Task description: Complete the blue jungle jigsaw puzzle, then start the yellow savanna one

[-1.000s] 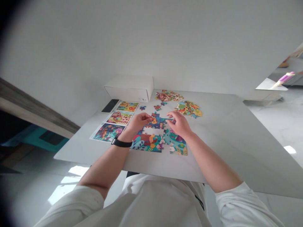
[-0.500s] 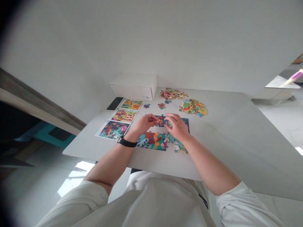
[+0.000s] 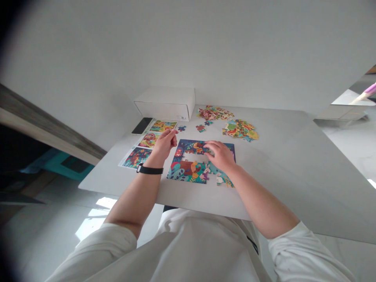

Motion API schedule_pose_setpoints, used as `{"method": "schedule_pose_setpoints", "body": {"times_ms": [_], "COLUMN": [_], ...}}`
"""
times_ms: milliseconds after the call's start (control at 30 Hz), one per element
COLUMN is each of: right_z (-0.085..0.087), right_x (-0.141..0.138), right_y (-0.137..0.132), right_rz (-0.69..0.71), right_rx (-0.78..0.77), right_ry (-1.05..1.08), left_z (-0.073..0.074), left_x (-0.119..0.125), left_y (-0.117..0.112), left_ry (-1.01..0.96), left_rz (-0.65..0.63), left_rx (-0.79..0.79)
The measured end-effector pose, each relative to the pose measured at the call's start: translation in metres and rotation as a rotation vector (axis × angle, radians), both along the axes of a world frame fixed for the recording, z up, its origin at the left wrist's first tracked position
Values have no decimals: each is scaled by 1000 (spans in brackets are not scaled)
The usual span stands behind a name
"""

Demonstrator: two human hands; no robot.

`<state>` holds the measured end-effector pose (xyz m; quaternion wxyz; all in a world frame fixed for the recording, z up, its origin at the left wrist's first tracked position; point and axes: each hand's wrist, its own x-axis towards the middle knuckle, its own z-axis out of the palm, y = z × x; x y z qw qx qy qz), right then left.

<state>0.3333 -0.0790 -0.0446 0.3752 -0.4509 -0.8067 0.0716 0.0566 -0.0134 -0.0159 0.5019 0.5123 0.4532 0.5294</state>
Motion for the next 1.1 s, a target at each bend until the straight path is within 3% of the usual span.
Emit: {"method": "schedule_pose_setpoints", "body": {"times_ms": [533, 667, 900, 1100], "right_z": [-3, -5, -15, -20], "right_x": [0, -1, -11, -17], "right_y": [0, 1, 3, 5], "right_rz": [22, 51, 138, 176], "right_rx": [-19, -35, -72, -74], "right_ry": [-42, -89, -163, -233], "left_z": [4, -2, -8, -13], "left_x": [10, 13, 15, 11], "left_y": [-8, -9, -15, -15], "left_ry": [32, 232, 809, 955], "left_rz": [-112, -188, -289, -351], "left_rx": [2, 24, 191, 212]}}
